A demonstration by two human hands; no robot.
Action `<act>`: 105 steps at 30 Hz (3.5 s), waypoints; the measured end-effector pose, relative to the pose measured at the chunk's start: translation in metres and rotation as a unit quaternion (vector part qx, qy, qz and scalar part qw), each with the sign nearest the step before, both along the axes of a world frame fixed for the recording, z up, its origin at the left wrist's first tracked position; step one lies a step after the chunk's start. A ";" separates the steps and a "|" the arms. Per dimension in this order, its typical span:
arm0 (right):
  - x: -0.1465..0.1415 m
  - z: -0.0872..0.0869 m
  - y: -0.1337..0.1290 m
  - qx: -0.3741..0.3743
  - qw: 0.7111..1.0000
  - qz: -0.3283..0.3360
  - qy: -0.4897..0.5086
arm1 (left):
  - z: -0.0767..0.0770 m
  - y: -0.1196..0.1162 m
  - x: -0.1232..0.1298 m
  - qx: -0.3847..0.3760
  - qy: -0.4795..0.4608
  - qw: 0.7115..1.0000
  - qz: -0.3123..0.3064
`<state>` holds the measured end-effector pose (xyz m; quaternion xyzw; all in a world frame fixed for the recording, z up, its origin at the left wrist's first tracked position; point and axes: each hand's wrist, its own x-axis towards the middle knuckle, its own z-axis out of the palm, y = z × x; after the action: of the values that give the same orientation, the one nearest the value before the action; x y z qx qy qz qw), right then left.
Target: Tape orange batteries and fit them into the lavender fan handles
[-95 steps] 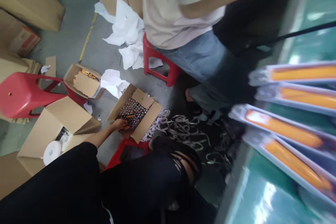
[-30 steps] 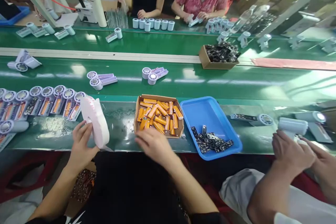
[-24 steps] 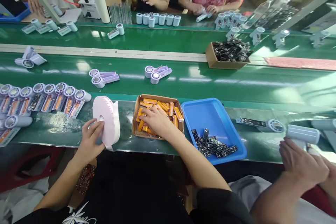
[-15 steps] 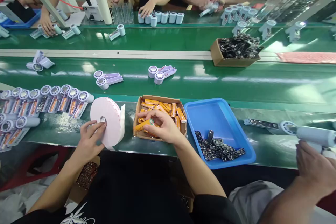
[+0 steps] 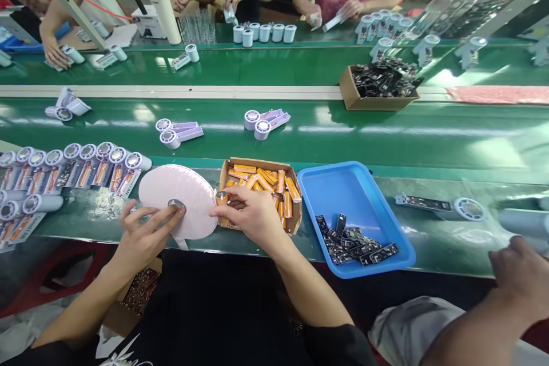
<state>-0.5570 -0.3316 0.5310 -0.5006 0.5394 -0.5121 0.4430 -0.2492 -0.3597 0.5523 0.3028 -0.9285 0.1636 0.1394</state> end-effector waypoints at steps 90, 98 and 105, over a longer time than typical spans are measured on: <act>0.055 -0.018 0.026 0.028 0.894 0.381 0.236 | -0.011 -0.043 0.008 0.129 0.235 0.963 0.039; -0.172 -0.035 -0.093 0.157 0.834 -0.106 0.519 | -0.036 -0.033 0.060 0.124 0.124 0.982 0.073; -0.144 -0.030 -0.129 0.040 0.841 -0.110 0.528 | -0.041 0.032 0.089 0.087 0.187 0.950 0.233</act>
<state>-0.7007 -0.4609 0.5009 -0.6147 0.7628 -0.1940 0.0517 -0.1600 -0.3276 0.5114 0.5471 -0.7999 0.0506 0.2411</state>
